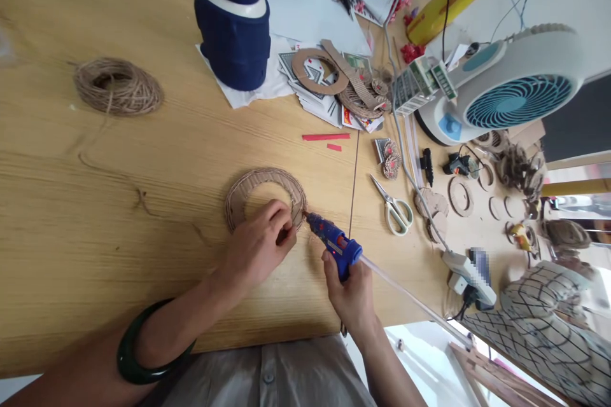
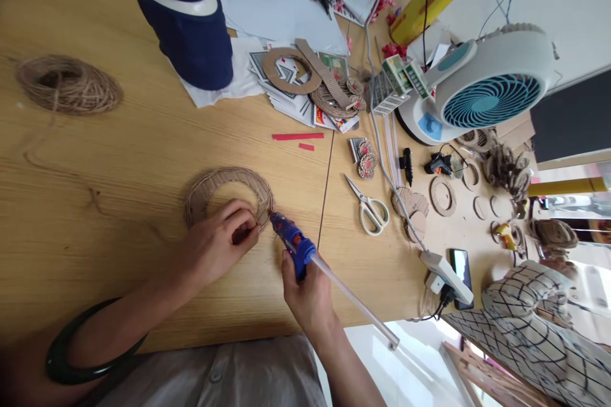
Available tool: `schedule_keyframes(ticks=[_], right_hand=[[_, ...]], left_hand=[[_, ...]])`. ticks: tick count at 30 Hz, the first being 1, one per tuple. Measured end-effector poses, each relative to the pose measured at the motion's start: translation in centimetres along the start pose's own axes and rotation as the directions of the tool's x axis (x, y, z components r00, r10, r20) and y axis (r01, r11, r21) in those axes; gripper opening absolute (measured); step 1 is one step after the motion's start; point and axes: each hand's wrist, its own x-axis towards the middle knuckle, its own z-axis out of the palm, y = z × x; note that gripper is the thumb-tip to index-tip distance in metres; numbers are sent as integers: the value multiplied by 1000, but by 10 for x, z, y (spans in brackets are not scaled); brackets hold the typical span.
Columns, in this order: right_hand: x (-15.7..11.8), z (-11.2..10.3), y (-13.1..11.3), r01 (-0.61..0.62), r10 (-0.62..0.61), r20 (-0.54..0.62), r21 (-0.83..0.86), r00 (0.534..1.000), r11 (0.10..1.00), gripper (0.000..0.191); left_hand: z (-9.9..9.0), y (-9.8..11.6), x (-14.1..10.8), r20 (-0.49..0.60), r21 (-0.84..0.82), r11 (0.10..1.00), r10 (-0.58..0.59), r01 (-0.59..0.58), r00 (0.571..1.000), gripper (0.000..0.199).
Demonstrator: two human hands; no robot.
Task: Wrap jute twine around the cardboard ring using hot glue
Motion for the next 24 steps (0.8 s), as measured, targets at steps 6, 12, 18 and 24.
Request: schedule_keyframes(ticks=[6,12,18,24], right_hand=[[-3,5,0,73,-75,-17,-105,997,992,20],[-10,9,-8,96,-107,-54,-182,993,979,19],[-9,21,-9,55,-70,-53,-233,996,971,24],[-12,24,-11,62,-84,-72,-261,994,963,31]], left_hand=[[-1,3,0,1,-2,1000,6,-6,1000,11],[-2,6,0,-18,-40,999,2,-2,1000,10],[1,3,-2,15,8,1000,30,-30,999,9],[1,3,-2,16,-2,1000,16,-16,1000,7]])
